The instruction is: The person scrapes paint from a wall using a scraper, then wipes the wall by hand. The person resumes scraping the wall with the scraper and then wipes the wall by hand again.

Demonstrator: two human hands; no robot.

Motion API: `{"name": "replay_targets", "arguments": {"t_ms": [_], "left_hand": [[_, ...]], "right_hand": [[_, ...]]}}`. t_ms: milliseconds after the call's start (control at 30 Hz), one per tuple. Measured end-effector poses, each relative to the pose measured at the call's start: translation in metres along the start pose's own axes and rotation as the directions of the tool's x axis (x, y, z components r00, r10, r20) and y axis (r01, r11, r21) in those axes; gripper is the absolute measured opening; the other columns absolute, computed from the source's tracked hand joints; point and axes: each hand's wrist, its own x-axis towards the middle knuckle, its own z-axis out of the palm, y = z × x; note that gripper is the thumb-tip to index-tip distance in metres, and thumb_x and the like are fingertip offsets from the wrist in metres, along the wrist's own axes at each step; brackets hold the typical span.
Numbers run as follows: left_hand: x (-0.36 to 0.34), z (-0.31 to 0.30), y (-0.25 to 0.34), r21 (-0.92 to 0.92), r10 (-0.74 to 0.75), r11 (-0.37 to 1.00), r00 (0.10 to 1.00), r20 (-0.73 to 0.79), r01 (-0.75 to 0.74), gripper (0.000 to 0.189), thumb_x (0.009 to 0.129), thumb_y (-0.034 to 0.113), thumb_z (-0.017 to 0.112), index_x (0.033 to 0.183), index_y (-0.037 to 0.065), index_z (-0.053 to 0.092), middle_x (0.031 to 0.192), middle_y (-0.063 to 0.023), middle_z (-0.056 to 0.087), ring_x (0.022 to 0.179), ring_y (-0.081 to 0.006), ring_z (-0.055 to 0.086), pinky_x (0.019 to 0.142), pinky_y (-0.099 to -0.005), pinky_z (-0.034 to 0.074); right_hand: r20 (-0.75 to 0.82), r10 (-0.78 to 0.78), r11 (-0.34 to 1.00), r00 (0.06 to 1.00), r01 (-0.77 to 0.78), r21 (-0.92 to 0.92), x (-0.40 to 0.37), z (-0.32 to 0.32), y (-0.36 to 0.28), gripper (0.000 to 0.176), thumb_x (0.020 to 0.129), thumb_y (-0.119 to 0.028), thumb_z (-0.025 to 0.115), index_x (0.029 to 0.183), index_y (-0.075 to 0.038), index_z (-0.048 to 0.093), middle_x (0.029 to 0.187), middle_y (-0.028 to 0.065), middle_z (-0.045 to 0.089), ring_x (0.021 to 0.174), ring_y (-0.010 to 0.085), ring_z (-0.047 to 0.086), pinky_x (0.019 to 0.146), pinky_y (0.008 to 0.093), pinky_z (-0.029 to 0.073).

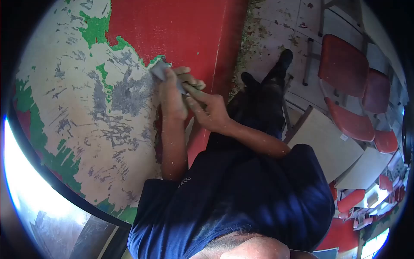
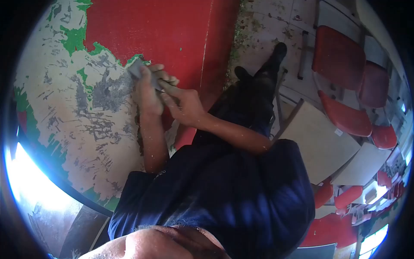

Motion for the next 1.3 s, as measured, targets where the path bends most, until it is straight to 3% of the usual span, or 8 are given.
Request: {"name": "replay_targets", "arguments": {"t_ms": [167, 600, 700, 800, 900, 1000, 1167, 1300], "left_hand": [[0.017, 0.004, -0.002, 0.021, -0.080, 0.997, 0.997, -0.019, 0.081, 0.048, 0.099, 0.043, 0.030, 0.098, 0.002, 0.053, 0.068, -0.0073, 0.055, 0.067, -0.0213, 0.061, 0.069, -0.0380, 0.057], [0.012, 0.007, 0.005, 0.110, -0.026, 0.993, 0.998, -0.062, 0.032, 0.041, 0.100, 0.037, 0.034, 0.087, 0.003, 0.053, 0.064, -0.0077, 0.054, 0.059, -0.0214, 0.061, 0.058, -0.0348, 0.056], [0.011, 0.008, 0.003, 0.114, -0.043, 0.992, 0.996, -0.075, 0.051, 0.043, 0.100, 0.037, 0.033, 0.088, 0.002, 0.053, 0.063, -0.0078, 0.054, 0.062, -0.0227, 0.062, 0.060, -0.0350, 0.056], [0.015, 0.009, 0.003, 0.083, -0.035, 0.996, 0.998, -0.043, 0.038, 0.045, 0.101, 0.037, 0.031, 0.089, 0.000, 0.053, 0.065, -0.0099, 0.056, 0.068, -0.0261, 0.065, 0.063, -0.0371, 0.057], [0.014, 0.010, 0.002, 0.161, 0.018, 0.987, 0.996, -0.093, -0.003, 0.047, 0.101, 0.037, 0.030, 0.089, -0.003, 0.053, 0.071, -0.0130, 0.058, 0.075, -0.0297, 0.066, 0.067, -0.0395, 0.058], [0.019, 0.005, -0.002, 0.194, 0.048, 0.981, 0.995, -0.085, -0.031, 0.048, 0.101, 0.037, 0.031, 0.088, -0.004, 0.053, 0.074, -0.0144, 0.059, 0.076, -0.0307, 0.066, 0.069, -0.0403, 0.058], [0.016, 0.003, -0.008, 0.172, -0.045, 0.983, 0.996, -0.073, 0.057, 0.044, 0.100, 0.036, 0.032, 0.083, 0.001, 0.051, 0.068, -0.0097, 0.054, 0.065, -0.0257, 0.063, 0.063, -0.0375, 0.057], [0.018, 0.024, 0.031, 0.166, 0.099, 0.982, 0.993, -0.067, -0.087, 0.040, 0.100, 0.038, 0.035, 0.078, 0.007, 0.048, 0.064, -0.0037, 0.047, 0.057, -0.0175, 0.053, 0.056, -0.0351, 0.052]], "right_hand": [[-0.045, -0.036, 0.987, 0.998, 0.028, -0.158, 0.015, 0.002, 0.005, 0.041, 0.083, -0.007, 0.059, 0.124, -0.002, 0.055, 0.077, 0.0221, 0.062, 0.065, 0.0309, 0.064, 0.063, 0.0387, 0.050], [-0.036, -0.130, 0.988, 0.991, 0.127, -0.083, 0.023, 0.003, -0.009, 0.044, 0.080, -0.002, 0.055, 0.124, -0.005, 0.055, 0.078, 0.0228, 0.061, 0.070, 0.0398, 0.061, 0.063, 0.0420, 0.049], [0.038, -0.101, 0.995, 0.994, 0.102, -0.022, 0.024, -0.004, 0.001, 0.050, 0.082, -0.004, 0.053, 0.131, -0.005, 0.048, 0.082, 0.0243, 0.059, 0.065, 0.0388, 0.060, 0.062, 0.0408, 0.050], [-0.011, -0.189, 0.971, 0.982, 0.188, 0.144, 0.013, -0.001, 0.013, 0.054, 0.086, -0.004, 0.051, 0.138, -0.005, 0.039, 0.077, 0.0138, 0.057, 0.054, 0.0165, 0.055, 0.055, 0.0296, 0.048], [0.327, 0.128, 0.733, 0.936, -0.311, 0.605, 0.012, -0.005, 0.010, 0.057, 0.092, -0.009, 0.046, 0.145, -0.011, 0.027, 0.075, 0.0058, 0.053, 0.056, 0.0128, 0.050, 0.055, 0.0248, 0.044], [0.430, 0.066, 0.618, 0.900, -0.375, 0.691, 0.019, -0.010, 0.015, 0.052, 0.094, -0.009, 0.044, 0.144, -0.012, 0.031, 0.075, -0.0019, 0.048, 0.059, 0.0049, 0.045, 0.056, 0.0191, 0.039], [0.085, 0.102, 0.857, 0.991, -0.131, 0.499, 0.015, 0.009, 0.023, 0.044, 0.091, -0.008, 0.049, 0.136, -0.007, 0.045, 0.074, 0.0024, 0.054, 0.057, 0.0080, 0.044, 0.051, 0.0243, 0.039], [0.011, -0.039, 0.940, 0.999, 0.033, 0.340, 0.039, 0.014, 0.013, 0.040, 0.089, -0.008, 0.052, 0.130, -0.006, 0.051, 0.075, 0.0110, 0.061, 0.064, 0.0087, 0.051, 0.056, 0.0277, 0.044]]}}
